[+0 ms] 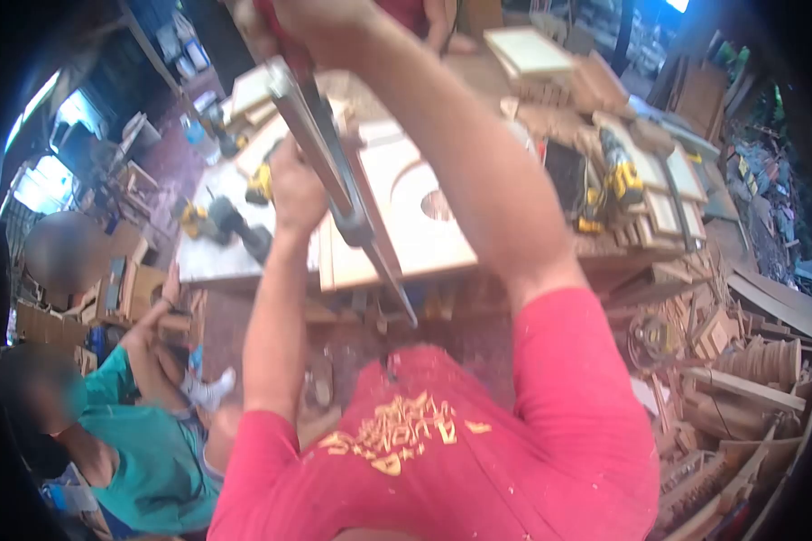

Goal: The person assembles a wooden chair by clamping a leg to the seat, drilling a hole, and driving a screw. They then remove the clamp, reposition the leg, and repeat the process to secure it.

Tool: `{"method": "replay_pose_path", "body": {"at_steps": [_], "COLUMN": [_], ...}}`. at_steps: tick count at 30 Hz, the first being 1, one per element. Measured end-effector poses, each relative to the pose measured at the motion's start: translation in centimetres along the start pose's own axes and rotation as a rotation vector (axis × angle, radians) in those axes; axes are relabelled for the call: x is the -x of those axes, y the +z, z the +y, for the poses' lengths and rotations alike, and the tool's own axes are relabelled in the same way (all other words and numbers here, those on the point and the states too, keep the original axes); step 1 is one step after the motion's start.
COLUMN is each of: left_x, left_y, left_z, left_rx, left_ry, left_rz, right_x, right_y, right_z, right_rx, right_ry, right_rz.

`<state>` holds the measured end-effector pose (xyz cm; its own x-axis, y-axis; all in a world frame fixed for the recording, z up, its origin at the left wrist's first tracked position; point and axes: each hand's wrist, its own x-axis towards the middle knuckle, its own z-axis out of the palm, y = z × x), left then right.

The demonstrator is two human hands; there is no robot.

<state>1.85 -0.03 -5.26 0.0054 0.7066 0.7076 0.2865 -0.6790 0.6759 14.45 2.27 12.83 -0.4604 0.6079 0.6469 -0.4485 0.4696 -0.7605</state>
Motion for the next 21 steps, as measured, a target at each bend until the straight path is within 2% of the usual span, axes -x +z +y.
{"method": "replay_pose_path", "body": {"at_steps": [2, 3, 5, 6, 9, 10, 16, 19, 21], "left_x": [0.1, 0.1, -0.1, -0.2, -0.4, -0.3, -0.2, -0.4, -0.7], "left_y": [0.0, -0.1, 0.4, 0.5, -0.4, 0.1, 0.3, 0.5, 0.6], "left_z": [0.7, 1.1, 1.5, 1.6, 1.6, 1.7, 2.2, 2.0, 1.1], "left_rx": [0.127, 0.196, 0.341, 0.397, 0.273, 0.458, 0.489, 0.39, 0.432], "left_ry": [-0.126, -0.121, -0.125, -0.066, -0.148, -0.117, -0.046, 0.015, 0.017], "left_rz": [-0.048, -0.032, -0.006, 0.044, -0.098, -0.111, -0.105, -0.071, -0.085], "right_x": [0.2, 0.1, 0.5, 0.4, 0.9, 1.3, 1.2, 0.6, 0.3], "right_y": [0.7, 0.8, 1.1, 1.1, 1.5, 1.9, 2.8, 2.9, 3.1], "right_z": [-0.6, -0.5, -0.3, -0.2, -0.8, -1.2, -1.3, -0.7, -0.6], "right_rx": [0.015, -0.028, 0.07, 0.029, 0.037, 0.057, -0.026, 0.02, 0.088], "right_ry": [0.038, 0.053, -0.066, -0.037, 0.009, 0.021, 0.036, -0.004, -0.017], "right_rz": [0.059, 0.072, 0.123, 0.124, 0.14, 0.145, 0.144, 0.147, 0.154]}}
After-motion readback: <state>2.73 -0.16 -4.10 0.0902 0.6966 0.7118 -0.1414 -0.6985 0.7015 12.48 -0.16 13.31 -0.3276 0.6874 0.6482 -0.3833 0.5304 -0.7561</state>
